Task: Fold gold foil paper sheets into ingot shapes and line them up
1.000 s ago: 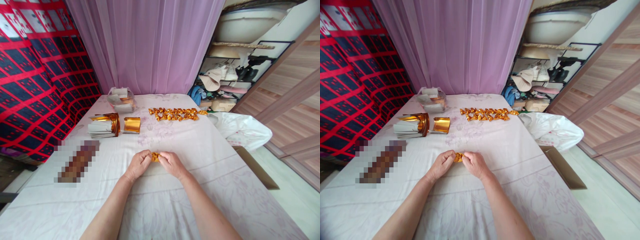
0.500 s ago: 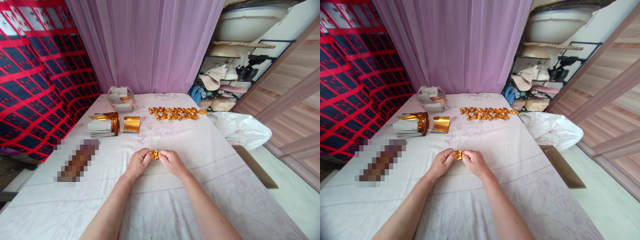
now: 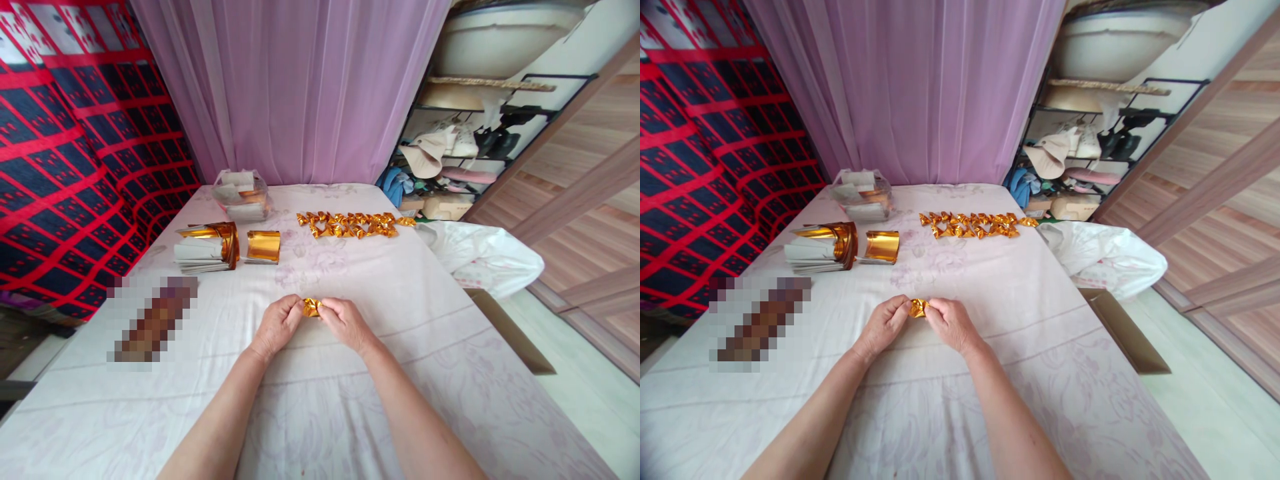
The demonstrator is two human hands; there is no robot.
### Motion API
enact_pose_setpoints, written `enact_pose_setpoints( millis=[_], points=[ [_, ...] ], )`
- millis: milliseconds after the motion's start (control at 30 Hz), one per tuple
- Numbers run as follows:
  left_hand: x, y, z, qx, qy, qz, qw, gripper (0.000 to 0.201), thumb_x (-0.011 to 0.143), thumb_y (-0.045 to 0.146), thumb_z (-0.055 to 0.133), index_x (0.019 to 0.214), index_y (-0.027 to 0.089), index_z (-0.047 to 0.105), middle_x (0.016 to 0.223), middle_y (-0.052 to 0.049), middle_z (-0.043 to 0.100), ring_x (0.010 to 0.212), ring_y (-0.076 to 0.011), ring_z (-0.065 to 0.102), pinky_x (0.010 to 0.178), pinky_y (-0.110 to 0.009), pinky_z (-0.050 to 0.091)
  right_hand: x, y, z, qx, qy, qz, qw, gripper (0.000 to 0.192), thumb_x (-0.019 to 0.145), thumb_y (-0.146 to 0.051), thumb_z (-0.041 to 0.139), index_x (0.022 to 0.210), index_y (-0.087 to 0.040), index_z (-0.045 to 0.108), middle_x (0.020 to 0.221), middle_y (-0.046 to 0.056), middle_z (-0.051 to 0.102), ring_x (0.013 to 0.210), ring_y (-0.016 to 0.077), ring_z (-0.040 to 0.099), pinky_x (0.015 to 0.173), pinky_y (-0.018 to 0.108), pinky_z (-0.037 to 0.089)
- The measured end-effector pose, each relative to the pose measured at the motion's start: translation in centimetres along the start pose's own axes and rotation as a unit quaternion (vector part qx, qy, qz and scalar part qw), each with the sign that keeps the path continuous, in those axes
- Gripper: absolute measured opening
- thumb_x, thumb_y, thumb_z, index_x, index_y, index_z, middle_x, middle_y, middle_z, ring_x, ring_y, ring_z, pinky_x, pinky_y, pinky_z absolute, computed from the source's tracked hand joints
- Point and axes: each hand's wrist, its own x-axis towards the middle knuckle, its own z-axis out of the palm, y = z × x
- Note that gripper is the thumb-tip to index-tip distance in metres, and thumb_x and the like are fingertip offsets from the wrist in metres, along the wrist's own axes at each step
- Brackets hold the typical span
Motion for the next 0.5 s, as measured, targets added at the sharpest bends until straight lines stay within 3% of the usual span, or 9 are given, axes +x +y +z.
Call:
enact_pose_setpoints(
  millis=[167, 300, 500],
  points=[
    [0.01, -0.23, -0.26, 0.055, 0.027, -0.021, 0.998, 0.034, 0.09, 0.04, 0.036, 0.071, 0.02, 0.056, 0.069, -0.002, 0.058, 0.066, -0.0162, 0.053, 0.062, -0.026, 0.037, -0.02, 0.29, -0.11, -0.105, 0.025, -0.008, 0.994, 0.032, 0.089, -0.033, 0.033, 0.063, -0.021, 0.048, 0.061, -0.001, 0.053, 0.06, 0.0122, 0.047, 0.059, 0.023, 0.028],
    [0.11, -0.37, -0.49, 0.076, 0.031, -0.035, 0.996, 0.034, 0.091, 0.04, 0.036, 0.076, 0.02, 0.059, 0.073, -0.003, 0.062, 0.069, -0.0168, 0.057, 0.064, -0.026, 0.039, -0.02, 0.65, 0.24, -0.173, 0.059, -0.027, 0.983, 0.031, 0.089, -0.029, 0.036, 0.061, -0.021, 0.049, 0.061, 0.0, 0.056, 0.059, 0.0125, 0.047, 0.059, 0.025, 0.027],
    [0.14, -0.03, -0.65, 0.098, 0.027, -0.045, 0.994, 0.032, 0.092, 0.033, 0.035, 0.075, 0.021, 0.06, 0.073, -0.002, 0.063, 0.07, -0.0167, 0.059, 0.065, -0.026, 0.04, -0.19, 0.48, 0.48, -0.166, 0.108, -0.029, 0.98, 0.021, 0.087, -0.028, 0.043, 0.072, -0.021, 0.057, 0.07, 0.0, 0.062, 0.062, 0.0118, 0.051, 0.061, 0.023, 0.03]
  ],
)
